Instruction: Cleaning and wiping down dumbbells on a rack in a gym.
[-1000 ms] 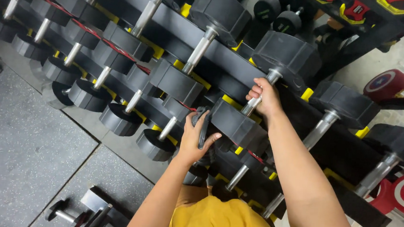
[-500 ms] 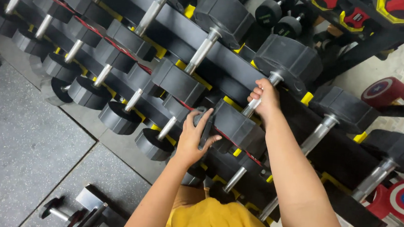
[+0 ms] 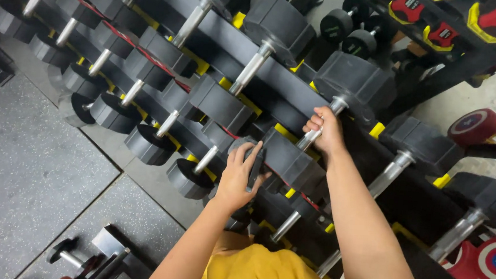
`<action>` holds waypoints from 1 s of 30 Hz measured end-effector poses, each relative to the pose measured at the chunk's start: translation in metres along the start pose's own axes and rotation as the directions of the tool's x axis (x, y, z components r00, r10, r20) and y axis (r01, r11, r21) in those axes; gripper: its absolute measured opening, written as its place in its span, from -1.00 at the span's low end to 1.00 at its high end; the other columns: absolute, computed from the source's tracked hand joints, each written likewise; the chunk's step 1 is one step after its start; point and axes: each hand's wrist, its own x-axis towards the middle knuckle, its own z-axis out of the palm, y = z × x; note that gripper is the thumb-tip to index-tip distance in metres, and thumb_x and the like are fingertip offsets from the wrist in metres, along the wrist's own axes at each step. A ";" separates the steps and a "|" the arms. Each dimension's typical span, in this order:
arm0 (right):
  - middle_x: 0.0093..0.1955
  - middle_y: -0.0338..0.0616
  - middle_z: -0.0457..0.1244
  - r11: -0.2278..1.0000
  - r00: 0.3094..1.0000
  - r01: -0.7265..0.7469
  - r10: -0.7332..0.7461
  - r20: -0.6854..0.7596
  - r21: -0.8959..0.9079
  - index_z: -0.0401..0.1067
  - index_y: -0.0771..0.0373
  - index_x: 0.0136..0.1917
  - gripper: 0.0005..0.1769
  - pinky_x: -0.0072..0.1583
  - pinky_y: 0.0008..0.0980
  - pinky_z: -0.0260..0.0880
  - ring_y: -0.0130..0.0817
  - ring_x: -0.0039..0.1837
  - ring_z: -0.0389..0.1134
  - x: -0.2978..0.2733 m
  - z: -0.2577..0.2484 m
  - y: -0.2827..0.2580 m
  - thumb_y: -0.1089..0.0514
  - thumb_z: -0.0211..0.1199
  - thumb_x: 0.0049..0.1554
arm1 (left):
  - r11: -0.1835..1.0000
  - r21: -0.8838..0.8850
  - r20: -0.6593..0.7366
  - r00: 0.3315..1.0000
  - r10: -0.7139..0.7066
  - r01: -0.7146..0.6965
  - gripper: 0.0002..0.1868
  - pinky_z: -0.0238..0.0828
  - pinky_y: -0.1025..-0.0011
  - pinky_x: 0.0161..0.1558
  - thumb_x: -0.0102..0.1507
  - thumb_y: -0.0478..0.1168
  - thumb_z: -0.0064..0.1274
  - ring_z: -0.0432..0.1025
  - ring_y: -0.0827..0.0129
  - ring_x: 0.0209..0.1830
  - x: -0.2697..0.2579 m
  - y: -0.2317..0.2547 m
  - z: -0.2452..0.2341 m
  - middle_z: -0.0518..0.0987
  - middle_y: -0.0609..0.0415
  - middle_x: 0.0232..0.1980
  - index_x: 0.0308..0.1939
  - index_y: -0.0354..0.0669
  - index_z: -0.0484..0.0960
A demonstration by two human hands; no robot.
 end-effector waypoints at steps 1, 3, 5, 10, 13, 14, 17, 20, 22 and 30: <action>-0.51 -0.38 -0.07 1.000 1.000 0.002 -0.002 0.001 0.001 0.08 0.02 -0.31 -0.69 -0.25 -0.38 0.08 -0.50 -0.44 -0.06 -0.002 0.001 0.003 0.13 0.21 0.09 | 1.000 0.001 0.000 1.000 0.003 -0.003 -0.19 0.31 0.08 0.27 0.16 -0.17 0.27 0.22 -0.16 0.33 -0.001 -0.001 0.000 0.31 -0.12 0.38 0.47 -0.12 0.32; -0.51 -0.39 -0.08 1.000 0.999 -0.006 0.006 -0.033 -0.012 0.09 0.02 -0.31 -0.68 -0.28 -0.39 0.04 -0.49 -0.45 -0.06 -0.003 0.004 0.004 0.11 0.23 0.11 | 0.999 0.040 0.029 0.999 0.017 -0.018 -0.16 0.29 0.06 0.28 0.11 -0.18 0.28 0.22 -0.16 0.32 0.002 -0.004 -0.001 0.31 -0.14 0.35 0.46 -0.14 0.30; -0.50 -0.38 -0.07 0.999 0.997 0.010 -0.014 -0.081 -0.043 0.10 0.03 -0.30 -0.68 -0.27 -0.38 0.08 -0.50 -0.44 -0.03 -0.007 0.011 0.002 0.11 0.24 0.12 | 0.999 0.033 0.040 0.999 0.027 -0.028 -0.15 0.32 0.08 0.27 0.10 -0.21 0.25 0.22 -0.15 0.33 0.003 -0.006 -0.004 0.31 -0.14 0.35 0.47 -0.13 0.29; -0.46 -0.26 0.04 0.980 0.961 0.050 -0.100 -0.259 -0.191 0.23 0.15 -0.20 -0.72 -0.26 -0.25 0.23 -0.40 -0.44 0.09 -0.010 0.024 -0.002 0.08 0.33 0.10 | 0.996 0.047 0.073 0.995 0.066 -0.069 -0.11 0.36 0.13 0.22 0.05 -0.27 0.19 0.21 -0.14 0.36 0.004 -0.011 -0.011 0.30 -0.15 0.35 0.48 -0.12 0.28; -0.20 -0.07 0.29 0.836 0.916 0.100 -0.288 -0.277 -0.539 0.36 0.34 0.06 -0.60 -0.07 -0.06 0.51 -0.24 -0.21 0.38 -0.005 0.010 -0.003 0.03 0.34 0.10 | 0.988 0.046 0.010 0.989 0.146 -0.147 -0.15 0.34 0.15 0.29 0.07 -0.27 0.18 0.25 -0.10 0.38 0.000 -0.010 -0.015 0.33 -0.14 0.36 0.47 -0.11 0.31; -0.04 0.11 0.25 0.540 0.857 0.211 -0.503 -0.112 -0.815 0.23 0.50 0.18 -0.38 0.06 -0.03 0.43 -0.05 -0.03 0.35 0.004 -0.007 0.002 0.04 0.42 0.08 | 0.988 0.021 -0.027 0.987 0.157 -0.156 -0.18 0.32 0.14 0.30 0.08 -0.28 0.17 0.26 -0.11 0.37 -0.001 -0.008 -0.019 0.34 -0.15 0.34 0.46 -0.12 0.34; 0.18 0.43 0.16 -0.028 0.725 0.187 -0.671 0.157 -0.982 0.05 0.65 0.37 -0.03 0.24 0.07 0.26 0.30 0.21 0.23 -0.034 0.018 0.005 0.08 0.53 -0.02 | 0.978 -0.016 -0.093 0.974 0.205 -0.207 -0.24 0.28 0.14 0.34 0.10 -0.30 0.15 0.30 -0.10 0.35 -0.003 0.001 -0.031 0.38 -0.16 0.32 0.43 -0.14 0.39; 0.29 0.46 0.11 -0.217 0.640 0.258 -0.692 0.335 -0.941 0.11 0.45 0.49 -0.09 0.37 0.03 0.15 0.32 0.32 0.15 -0.102 0.069 -0.007 0.22 0.44 -0.04 | 0.957 -0.058 -0.098 0.956 0.277 -0.283 -0.27 0.26 0.16 0.36 0.11 -0.32 0.11 0.33 -0.06 0.33 -0.002 0.019 -0.050 0.42 -0.13 0.29 0.42 -0.14 0.42; 0.35 0.34 0.11 -0.234 0.575 0.428 -0.675 0.463 -0.873 0.22 0.26 0.53 -0.21 0.45 -0.09 0.14 0.19 0.38 0.15 -0.142 0.097 -0.016 0.33 0.33 0.04 | 0.945 -0.086 -0.077 0.947 0.311 -0.317 -0.28 0.26 0.17 0.37 0.12 -0.34 0.09 0.33 -0.05 0.33 -0.002 0.033 -0.061 0.44 -0.12 0.28 0.42 -0.14 0.44; 0.39 -0.14 0.17 0.380 0.603 0.767 -0.154 0.782 -0.517 0.25 0.22 0.48 -0.30 0.46 -0.31 0.21 -0.30 0.46 0.22 -0.235 0.155 -0.018 0.36 0.29 0.08 | 0.807 -0.279 -0.132 0.853 0.506 -0.521 -0.31 0.22 0.21 0.49 0.15 -0.35 0.08 0.32 0.02 0.45 -0.012 0.076 -0.080 0.42 -0.10 0.36 0.42 -0.13 0.47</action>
